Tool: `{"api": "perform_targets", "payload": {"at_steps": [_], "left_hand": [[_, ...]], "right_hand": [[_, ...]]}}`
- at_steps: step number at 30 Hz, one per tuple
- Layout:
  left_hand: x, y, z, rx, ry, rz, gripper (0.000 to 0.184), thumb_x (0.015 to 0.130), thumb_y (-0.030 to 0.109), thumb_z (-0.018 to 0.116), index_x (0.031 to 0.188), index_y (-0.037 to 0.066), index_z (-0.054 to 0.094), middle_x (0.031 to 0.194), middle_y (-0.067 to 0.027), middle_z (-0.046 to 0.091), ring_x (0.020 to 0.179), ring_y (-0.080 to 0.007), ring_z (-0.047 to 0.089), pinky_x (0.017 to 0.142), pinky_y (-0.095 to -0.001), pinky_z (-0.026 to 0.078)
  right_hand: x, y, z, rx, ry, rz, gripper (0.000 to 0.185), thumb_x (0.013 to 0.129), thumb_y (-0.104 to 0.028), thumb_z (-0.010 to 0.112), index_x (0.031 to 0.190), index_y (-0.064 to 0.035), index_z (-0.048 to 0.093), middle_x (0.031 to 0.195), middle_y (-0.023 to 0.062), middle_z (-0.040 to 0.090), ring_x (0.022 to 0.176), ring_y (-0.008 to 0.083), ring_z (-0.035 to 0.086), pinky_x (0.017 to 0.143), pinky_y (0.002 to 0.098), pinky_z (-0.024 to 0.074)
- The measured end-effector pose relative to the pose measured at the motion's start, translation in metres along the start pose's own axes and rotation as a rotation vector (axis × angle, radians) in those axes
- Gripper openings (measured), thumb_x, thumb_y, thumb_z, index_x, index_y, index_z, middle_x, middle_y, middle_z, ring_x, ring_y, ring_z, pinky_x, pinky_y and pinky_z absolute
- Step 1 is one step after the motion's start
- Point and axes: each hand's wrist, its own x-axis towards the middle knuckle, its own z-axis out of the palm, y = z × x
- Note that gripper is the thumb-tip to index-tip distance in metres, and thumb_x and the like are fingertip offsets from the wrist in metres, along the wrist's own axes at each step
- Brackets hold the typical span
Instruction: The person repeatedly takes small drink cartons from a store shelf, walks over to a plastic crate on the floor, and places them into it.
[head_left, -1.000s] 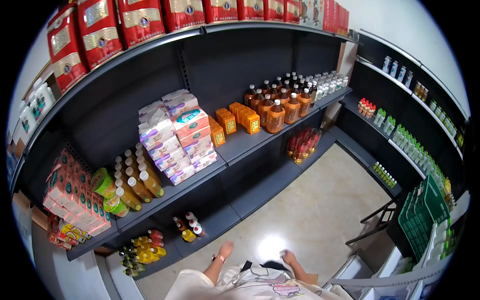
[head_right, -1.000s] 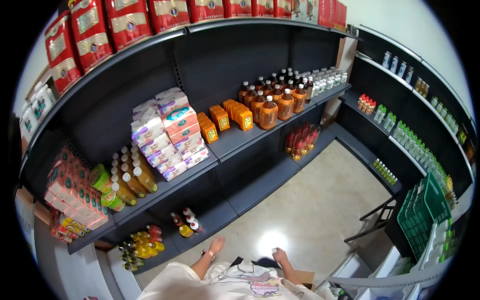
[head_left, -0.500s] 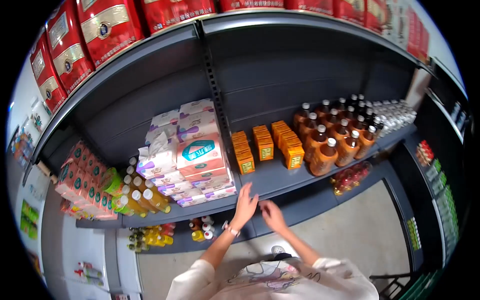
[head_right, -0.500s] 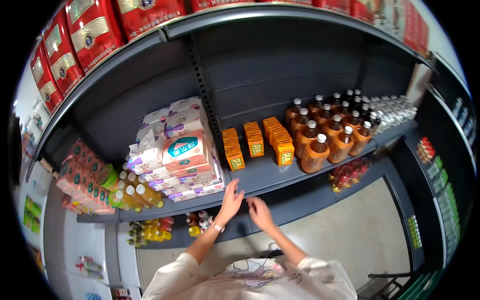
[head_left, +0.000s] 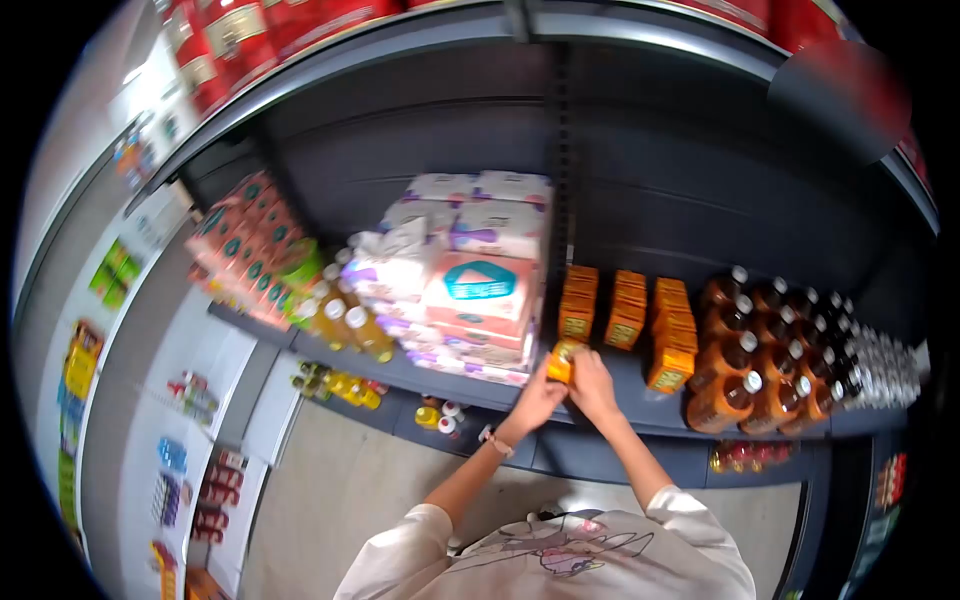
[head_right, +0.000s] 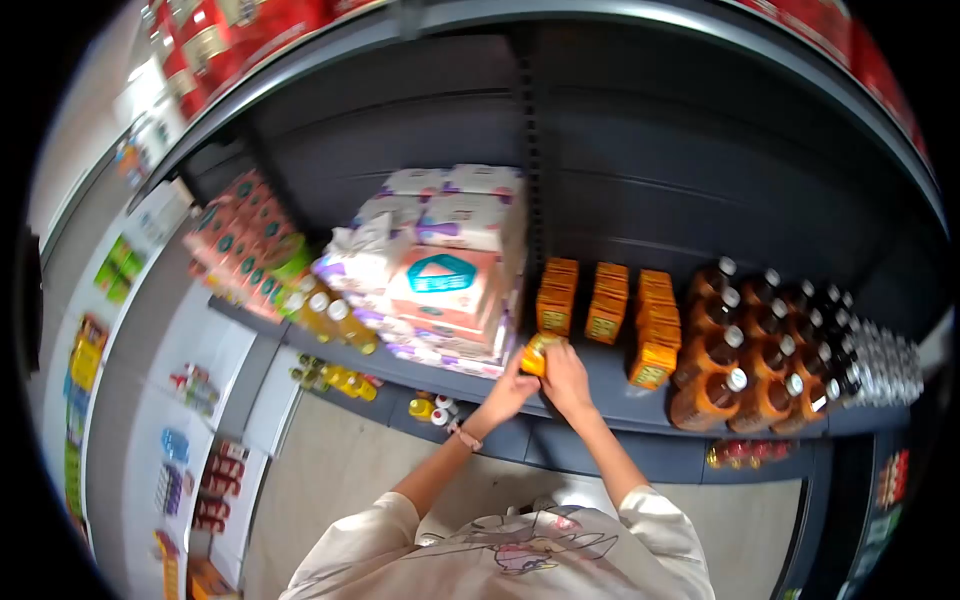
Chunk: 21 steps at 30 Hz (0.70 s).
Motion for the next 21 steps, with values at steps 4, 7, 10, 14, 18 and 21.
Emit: {"api": "perform_targets", "payload": {"at_steps": [4,7,10,14,18,21], "left_hand": [[-0.081,0.051,-0.011,0.273,-0.027,0.022,0.069,0.077,0.004,0.059,0.137,0.004,0.024,0.116,-0.0123,0.043,0.093,-0.0163,0.053,0.076,-0.0279,0.046],[-0.152,0.065,-0.030,0.458,0.040,0.024,0.074,0.072,0.013,0.067,0.135,0.004,0.028,0.125,-0.0167,0.040,0.110,-0.0246,0.045,0.093,-0.0337,0.038],[-0.226,0.038,-0.055,0.553,0.023,-0.100,0.074,0.073,0.018,0.070,0.133,0.000,0.030,0.126,-0.0177,0.042,0.113,-0.0264,0.045,0.097,-0.0340,0.035],[-0.328,0.031,-0.085,-0.025,0.284,-0.388,0.056,0.083,0.022,0.063,0.127,0.000,0.034,0.113,-0.0102,0.053,0.100,-0.0155,0.053,0.088,-0.0283,0.042],[-0.410,0.055,-0.116,-0.146,0.657,-0.293,0.050,0.085,0.022,0.061,0.124,0.002,0.038,0.108,-0.0083,0.055,0.096,-0.0126,0.053,0.084,-0.0276,0.044],[-0.459,0.067,-0.141,-0.012,0.992,-0.244,0.046,0.086,0.022,0.059,0.122,0.002,0.040,0.107,-0.0071,0.055,0.095,-0.0123,0.053,0.083,-0.0274,0.044]], "right_hand": [[-0.033,-0.037,-0.022,0.132,-0.084,-0.066,0.041,0.059,-0.004,0.064,0.098,-0.0048,0.051,0.096,0.0164,0.055,0.088,0.0374,0.051,0.076,0.0415,0.0436],[-0.069,-0.068,-0.011,0.530,-0.277,0.258,0.044,0.062,-0.011,0.078,0.097,-0.0052,0.052,0.086,0.0047,0.059,0.075,0.0128,0.057,0.068,0.0253,0.0456],[-0.111,-0.106,0.032,1.025,-0.562,0.523,0.044,0.067,-0.010,0.077,0.102,-0.0055,0.052,0.090,0.0024,0.059,0.082,0.0100,0.057,0.074,0.0250,0.0461],[-0.126,-0.201,0.077,1.230,-0.914,0.563,0.047,0.070,-0.004,0.074,0.109,-0.0043,0.048,0.100,0.0039,0.057,0.092,0.0110,0.056,0.080,0.0245,0.0452],[-0.114,-0.299,0.126,1.346,-1.139,0.421,0.049,0.072,-0.003,0.072,0.113,-0.0021,0.046,0.104,0.0053,0.057,0.096,0.0114,0.055,0.082,0.0250,0.0446],[-0.111,-0.375,0.170,1.341,-1.296,0.187,0.048,0.079,-0.007,0.066,0.119,-0.0021,0.042,0.114,0.0088,0.053,0.103,0.0135,0.052,0.087,0.0270,0.0426]]}}
